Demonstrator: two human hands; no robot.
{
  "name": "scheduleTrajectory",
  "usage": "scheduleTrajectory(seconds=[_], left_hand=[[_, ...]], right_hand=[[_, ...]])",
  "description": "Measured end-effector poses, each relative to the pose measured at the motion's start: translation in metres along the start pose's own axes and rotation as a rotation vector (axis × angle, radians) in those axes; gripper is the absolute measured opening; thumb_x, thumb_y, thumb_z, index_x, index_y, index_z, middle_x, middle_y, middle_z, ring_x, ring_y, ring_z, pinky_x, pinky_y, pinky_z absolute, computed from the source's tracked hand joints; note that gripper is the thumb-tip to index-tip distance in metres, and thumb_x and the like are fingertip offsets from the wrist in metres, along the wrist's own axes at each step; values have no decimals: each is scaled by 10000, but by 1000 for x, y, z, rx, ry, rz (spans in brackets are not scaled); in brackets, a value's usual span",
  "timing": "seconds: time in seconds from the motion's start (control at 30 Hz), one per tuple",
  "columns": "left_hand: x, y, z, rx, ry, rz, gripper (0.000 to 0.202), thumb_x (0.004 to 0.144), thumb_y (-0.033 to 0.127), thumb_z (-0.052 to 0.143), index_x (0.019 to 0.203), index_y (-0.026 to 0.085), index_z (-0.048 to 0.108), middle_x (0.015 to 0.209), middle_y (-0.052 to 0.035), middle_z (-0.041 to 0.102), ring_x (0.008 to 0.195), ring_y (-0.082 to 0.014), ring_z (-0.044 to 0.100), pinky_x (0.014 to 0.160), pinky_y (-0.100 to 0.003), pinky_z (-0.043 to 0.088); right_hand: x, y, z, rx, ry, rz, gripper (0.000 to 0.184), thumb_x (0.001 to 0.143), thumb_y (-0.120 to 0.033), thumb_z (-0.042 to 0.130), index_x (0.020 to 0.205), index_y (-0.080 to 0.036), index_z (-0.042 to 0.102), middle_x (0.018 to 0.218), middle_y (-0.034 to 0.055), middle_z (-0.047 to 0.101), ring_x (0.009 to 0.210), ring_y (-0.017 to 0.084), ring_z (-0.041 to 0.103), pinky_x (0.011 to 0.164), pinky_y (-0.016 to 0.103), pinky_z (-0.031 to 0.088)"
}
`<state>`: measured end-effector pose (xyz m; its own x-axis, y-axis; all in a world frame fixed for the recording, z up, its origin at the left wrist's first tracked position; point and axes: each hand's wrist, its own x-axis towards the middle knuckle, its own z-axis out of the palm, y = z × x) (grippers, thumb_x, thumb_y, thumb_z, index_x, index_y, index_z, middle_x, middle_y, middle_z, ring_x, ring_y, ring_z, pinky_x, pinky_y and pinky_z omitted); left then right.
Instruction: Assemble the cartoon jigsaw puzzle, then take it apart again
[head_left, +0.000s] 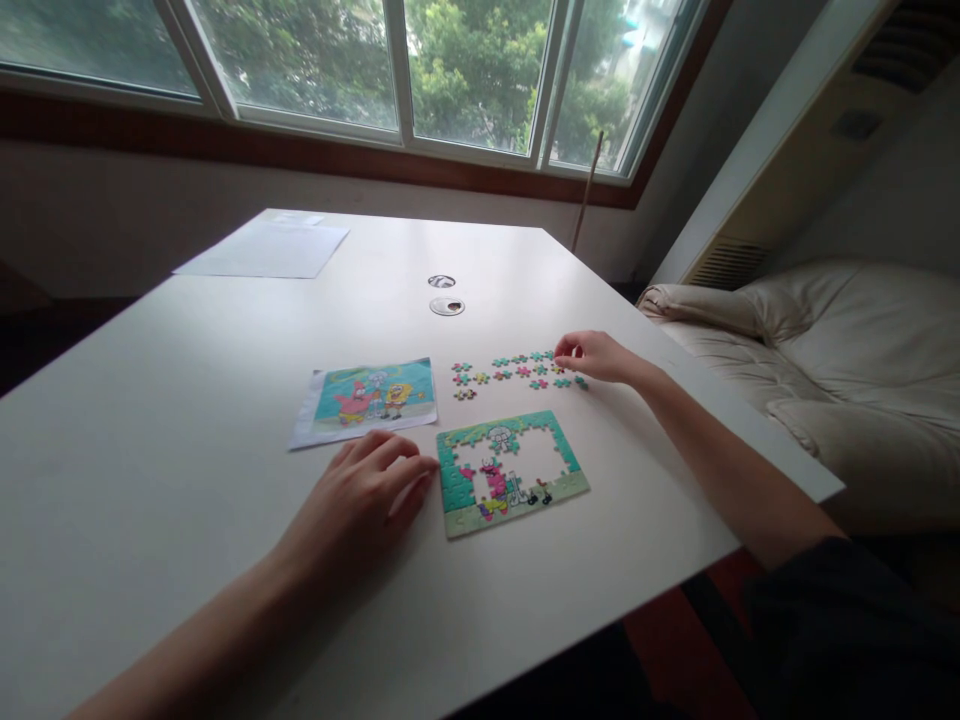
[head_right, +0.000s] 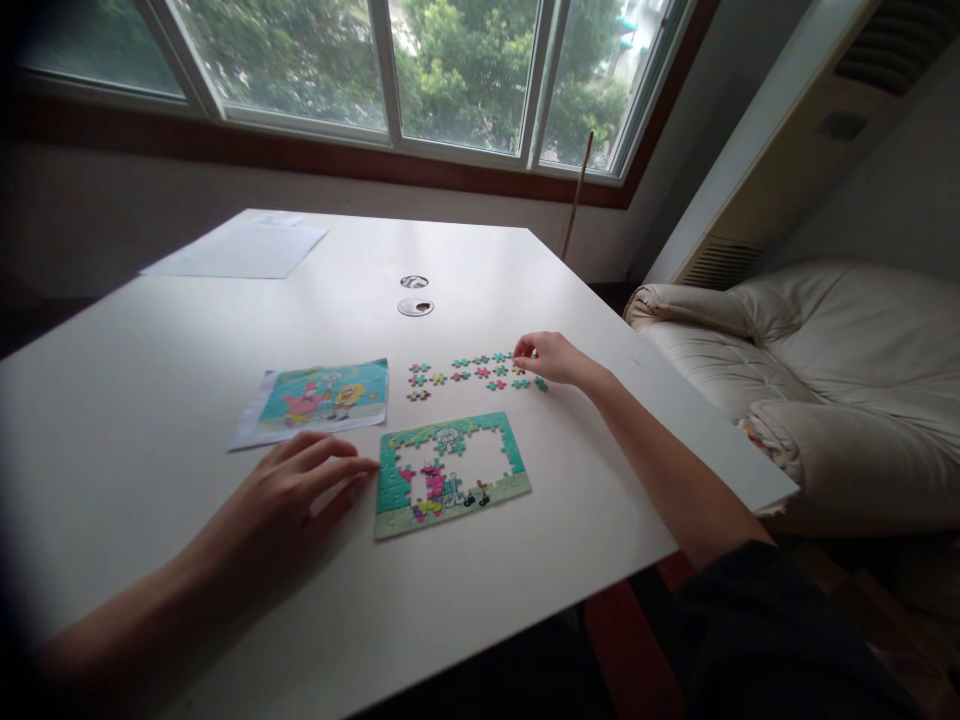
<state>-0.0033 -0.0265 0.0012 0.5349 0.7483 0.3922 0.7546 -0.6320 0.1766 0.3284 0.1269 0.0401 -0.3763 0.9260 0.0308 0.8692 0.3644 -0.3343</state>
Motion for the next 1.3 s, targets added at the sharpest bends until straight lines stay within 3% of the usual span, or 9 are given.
scheduleTrajectory(seconds=[0.17,0.37,0.53,0.63,0.8,0.9,0.97,1.1,1.3], left_hand=[[0,0,-1,3,-8,-5,220,898,234,450,960,232,661,907,-46,637,896,-211,536,807,-363,435],[-1,1,-3,-9,-21,-5,213,902,225,450,968,228,653,913,-51,632,898,-214,528,798,-369,439],[-1,0,-1,-16,-23,-16,206,897,220,457,974,234,648,920,-47,627,908,-215,526,809,-372,432],[0,0,-1,-21,-30,-14,199,901,219,458,971,232,643,919,-44,625,905,-216,520,808,-379,429],[-1,1,-3,-21,-31,-11,198,902,219,457,969,231,643,911,-41,624,896,-215,521,802,-377,429],[-1,2,-3,-24,-23,-7,206,906,224,450,973,230,645,909,-47,626,892,-214,522,795,-373,432],[-1,3,-3,-27,-19,-7,212,909,230,444,973,228,646,911,-52,627,891,-213,523,792,-372,436],[1,3,-3,-28,-26,-14,218,910,235,440,971,226,649,913,-52,630,891,-213,528,792,-375,441],[-1,2,-2,-30,-19,-5,218,906,238,447,981,233,652,915,-50,634,891,-211,531,791,-370,441]], right_hand=[[33,-18,7,19,-82,-124,174,758,-275,612,874,-165,681,840,34,653,669,107,554,612,213,396],[65,-41,13,-1,-171,-295,252,708,-308,690,923,-178,676,957,65,631,830,158,562,691,244,412],[81,-53,15,-10,-368,-237,281,672,-330,726,911,-191,672,1018,67,615,711,132,563,602,237,402],[83,-56,15,25,-452,-150,288,701,-303,702,953,-174,649,929,62,630,583,99,539,548,236,383],[67,-57,17,30,-265,-246,183,693,-206,685,862,-147,648,788,37,625,640,118,533,574,240,377],[47,-59,18,253,-119,-282,249,715,-220,664,950,-142,643,760,19,622,641,101,522,592,237,393],[32,-62,20,497,-57,-226,277,723,-283,664,957,-134,647,740,17,629,622,92,521,581,236,402],[2,-69,26,942,-37,25,306,648,-358,735,844,-133,667,668,9,632,554,71,510,497,208,384],[-27,-75,31,1252,-72,318,300,535,-290,823,737,-144,656,617,-5,638,517,52,530,465,175,409]])
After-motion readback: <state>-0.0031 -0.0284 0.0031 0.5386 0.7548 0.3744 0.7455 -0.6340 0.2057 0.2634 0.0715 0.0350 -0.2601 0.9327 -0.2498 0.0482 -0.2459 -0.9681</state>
